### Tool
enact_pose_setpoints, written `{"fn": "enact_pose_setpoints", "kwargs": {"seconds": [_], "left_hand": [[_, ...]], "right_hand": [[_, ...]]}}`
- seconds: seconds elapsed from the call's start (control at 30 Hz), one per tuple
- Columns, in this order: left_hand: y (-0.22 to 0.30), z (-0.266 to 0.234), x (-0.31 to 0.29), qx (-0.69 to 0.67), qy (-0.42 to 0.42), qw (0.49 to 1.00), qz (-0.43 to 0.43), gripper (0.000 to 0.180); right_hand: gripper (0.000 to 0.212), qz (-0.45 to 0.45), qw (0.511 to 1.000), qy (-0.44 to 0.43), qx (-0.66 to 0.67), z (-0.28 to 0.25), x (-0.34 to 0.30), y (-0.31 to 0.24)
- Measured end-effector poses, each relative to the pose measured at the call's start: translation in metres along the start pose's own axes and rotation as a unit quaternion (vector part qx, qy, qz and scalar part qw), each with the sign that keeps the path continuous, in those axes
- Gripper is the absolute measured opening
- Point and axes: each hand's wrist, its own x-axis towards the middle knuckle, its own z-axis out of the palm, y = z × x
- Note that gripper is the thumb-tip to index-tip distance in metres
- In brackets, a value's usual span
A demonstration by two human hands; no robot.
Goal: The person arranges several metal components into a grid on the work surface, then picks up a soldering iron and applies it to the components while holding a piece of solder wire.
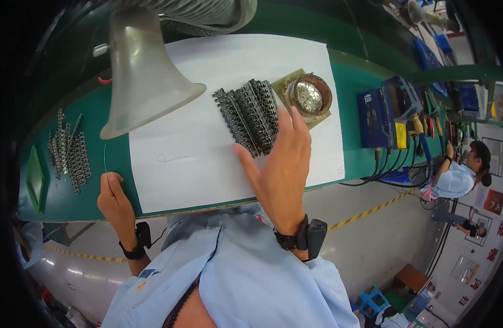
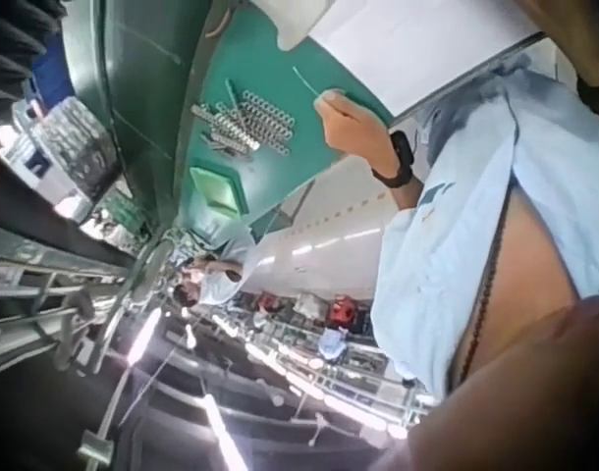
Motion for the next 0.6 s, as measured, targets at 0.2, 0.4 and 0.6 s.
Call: {"fn": "enact_pose_setpoints", "kwargs": {"seconds": [0.2, 0.4, 0.6], "left_hand": [[-0.002, 0.007, 0.002, -0.013, 0.006, 1.000, 0.017, 0.030], [0.000, 0.001, 0.000, -0.007, 0.007, 1.000, 0.015, 0.031], [-0.001, 0.000, 0.000, -0.027, 0.010, 0.999, 0.019, 0.031]], "right_hand": [[0.073, 0.004, 0.987, -0.082, -0.136, 0.027, 0.023, -0.004], [0.071, -0.009, 0.989, -0.053, -0.139, 0.050, 0.058, 0.005], [0.064, -0.024, 0.989, 0.002, -0.147, 0.063, 0.072, 0.003]]}}
